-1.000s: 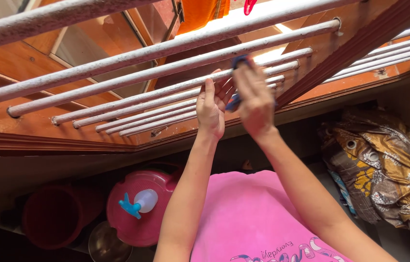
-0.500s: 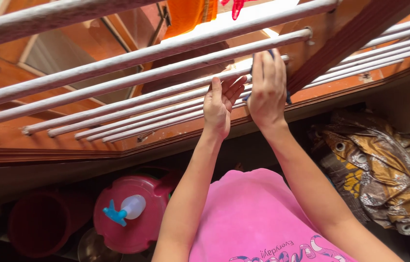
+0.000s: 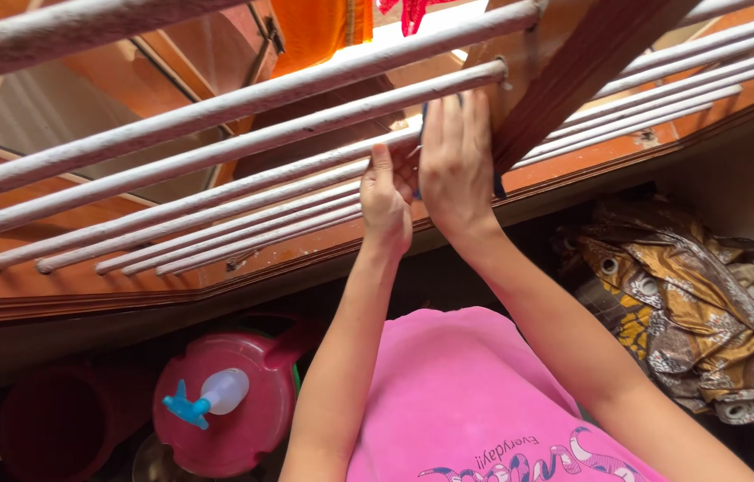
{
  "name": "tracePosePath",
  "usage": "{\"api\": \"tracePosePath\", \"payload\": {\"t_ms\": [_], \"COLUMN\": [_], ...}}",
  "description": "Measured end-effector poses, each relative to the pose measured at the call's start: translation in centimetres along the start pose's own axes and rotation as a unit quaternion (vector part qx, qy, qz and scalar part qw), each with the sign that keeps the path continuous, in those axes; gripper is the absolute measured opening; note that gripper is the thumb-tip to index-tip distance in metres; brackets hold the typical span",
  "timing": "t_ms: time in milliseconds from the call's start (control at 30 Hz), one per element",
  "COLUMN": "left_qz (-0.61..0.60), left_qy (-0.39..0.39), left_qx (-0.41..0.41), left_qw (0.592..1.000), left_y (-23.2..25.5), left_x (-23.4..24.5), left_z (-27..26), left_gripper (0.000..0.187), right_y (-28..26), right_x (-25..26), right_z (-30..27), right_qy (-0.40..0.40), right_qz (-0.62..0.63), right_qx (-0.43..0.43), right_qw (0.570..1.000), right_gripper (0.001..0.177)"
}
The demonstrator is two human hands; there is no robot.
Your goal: Cleaning the metal security bars of a window or balcony with a cloth.
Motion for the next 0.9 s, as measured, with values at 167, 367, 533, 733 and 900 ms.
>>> {"api": "tracePosePath", "payload": {"t_ms": [167, 367, 533, 733, 900], "left_qz": [0.023, 0.026, 0.013, 0.009, 0.031], "left_qy": [0.027, 0.04, 0.046, 0.063, 0.081], "left_qx": [-0.005, -0.015, -0.027, -0.02, -0.011], "left_qw": [0.999, 0.999, 0.998, 0.998, 0.996], "left_y": [1.0, 0.7, 0.3, -0.7, 0.1], "left_x": [-0.9, -1.1, -1.5, 0.1, -1.4], "left_z": [-0.5, -0.4, -0.4, -0.3, -1.2], "left_gripper": [0.047, 0.046, 0.047, 0.047, 0.049], "right_y": [0.4, 0.9, 0.8, 3.1, 2.9], "right_x": [-0.6, 0.4, -1.9, -1.2, -0.5], "right_z": [-0.2, -2.9, -1.9, -3.5, -5.7], "right_qy": [0.0, -0.017, -0.011, 0.082, 0.102], "right_qz": [0.017, -0.053, -0.107, -0.006, 0.127], "right_qx": [-0.007, 0.017, 0.012, 0.02, 0.093], "right_qw": [1.0, 0.998, 0.994, 0.996, 0.982], "right_gripper": [0.047, 0.057, 0.056, 0.043, 0.044]}}
Point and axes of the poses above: each hand's wrist, its own z-axis towards the middle knuckle, its own x-axis out of the back of the hand, y = z × x, the point moved 1 cm from there along z, towards the middle knuckle, and after that the axes turned 3 degrees about x, right-handed, at the moved point
